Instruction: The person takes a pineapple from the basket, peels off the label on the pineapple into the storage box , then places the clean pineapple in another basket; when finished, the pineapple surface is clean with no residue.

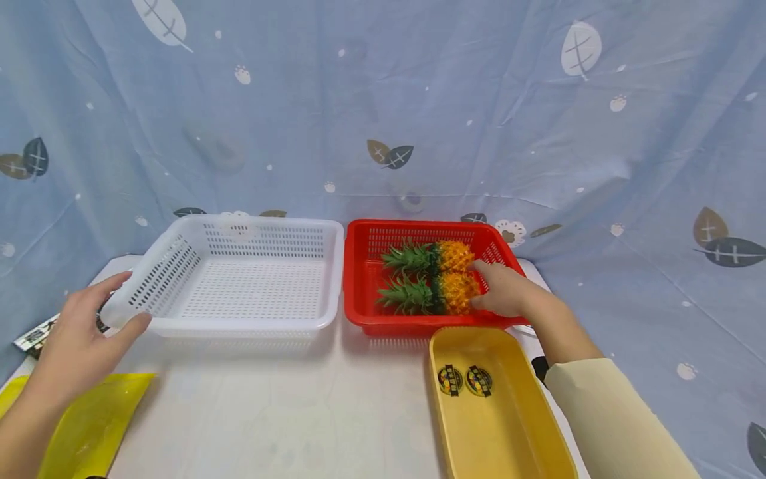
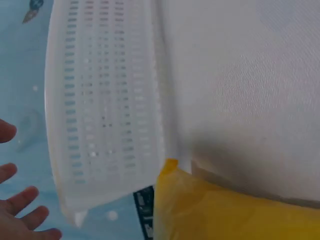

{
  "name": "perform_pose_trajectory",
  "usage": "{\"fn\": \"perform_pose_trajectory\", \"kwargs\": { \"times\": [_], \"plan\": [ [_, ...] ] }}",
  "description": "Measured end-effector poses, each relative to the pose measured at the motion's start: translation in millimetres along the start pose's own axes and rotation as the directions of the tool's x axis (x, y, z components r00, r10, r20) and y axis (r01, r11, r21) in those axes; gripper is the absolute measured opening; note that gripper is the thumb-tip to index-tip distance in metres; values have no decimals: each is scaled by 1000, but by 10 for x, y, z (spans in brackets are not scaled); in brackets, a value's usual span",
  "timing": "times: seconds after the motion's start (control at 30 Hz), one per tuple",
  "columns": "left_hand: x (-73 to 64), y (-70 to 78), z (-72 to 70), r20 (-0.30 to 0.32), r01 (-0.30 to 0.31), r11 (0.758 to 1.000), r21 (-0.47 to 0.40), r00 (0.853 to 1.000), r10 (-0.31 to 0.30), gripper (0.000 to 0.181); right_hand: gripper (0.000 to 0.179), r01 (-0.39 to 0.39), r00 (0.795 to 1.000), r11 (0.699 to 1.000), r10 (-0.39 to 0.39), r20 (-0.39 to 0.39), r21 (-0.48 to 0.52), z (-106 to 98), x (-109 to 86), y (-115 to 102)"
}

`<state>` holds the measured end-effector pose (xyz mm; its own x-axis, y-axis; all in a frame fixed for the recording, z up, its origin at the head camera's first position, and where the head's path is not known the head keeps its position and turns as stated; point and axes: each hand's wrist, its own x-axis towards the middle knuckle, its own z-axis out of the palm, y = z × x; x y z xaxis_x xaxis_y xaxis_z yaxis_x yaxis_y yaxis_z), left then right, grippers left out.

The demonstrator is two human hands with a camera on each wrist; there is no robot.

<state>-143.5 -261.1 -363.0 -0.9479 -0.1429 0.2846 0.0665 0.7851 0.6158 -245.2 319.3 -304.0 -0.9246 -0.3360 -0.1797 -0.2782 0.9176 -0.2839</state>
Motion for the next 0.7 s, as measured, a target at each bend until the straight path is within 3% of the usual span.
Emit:
{"fn": "perform_pose_trajectory", "kwargs": {
  "times": [0.17,0.3,0.4,0.53,0.7],
  "plan": [
    [17,186,70,5,-107,993,48,994,107,71,74,14,998,1000,-14,-54,-15,22,-47,-119],
    [20,318,154,33,-222,972,73,975,220,72,69,51,991,999,-52,-123,-11,81,-95,-232],
    [14,404,232,43,-328,939,102,945,326,71,66,92,981,996,-93,-171,-14,137,-129,-312],
    [7,488,329,38,-461,876,139,887,461,67,64,137,967,990,-139,-212,-24,200,-168,-415],
    [-4,567,428,73,-519,833,191,854,515,67,65,166,960,986,-169,-224,-30,269,-200,-524]
  ]
}}
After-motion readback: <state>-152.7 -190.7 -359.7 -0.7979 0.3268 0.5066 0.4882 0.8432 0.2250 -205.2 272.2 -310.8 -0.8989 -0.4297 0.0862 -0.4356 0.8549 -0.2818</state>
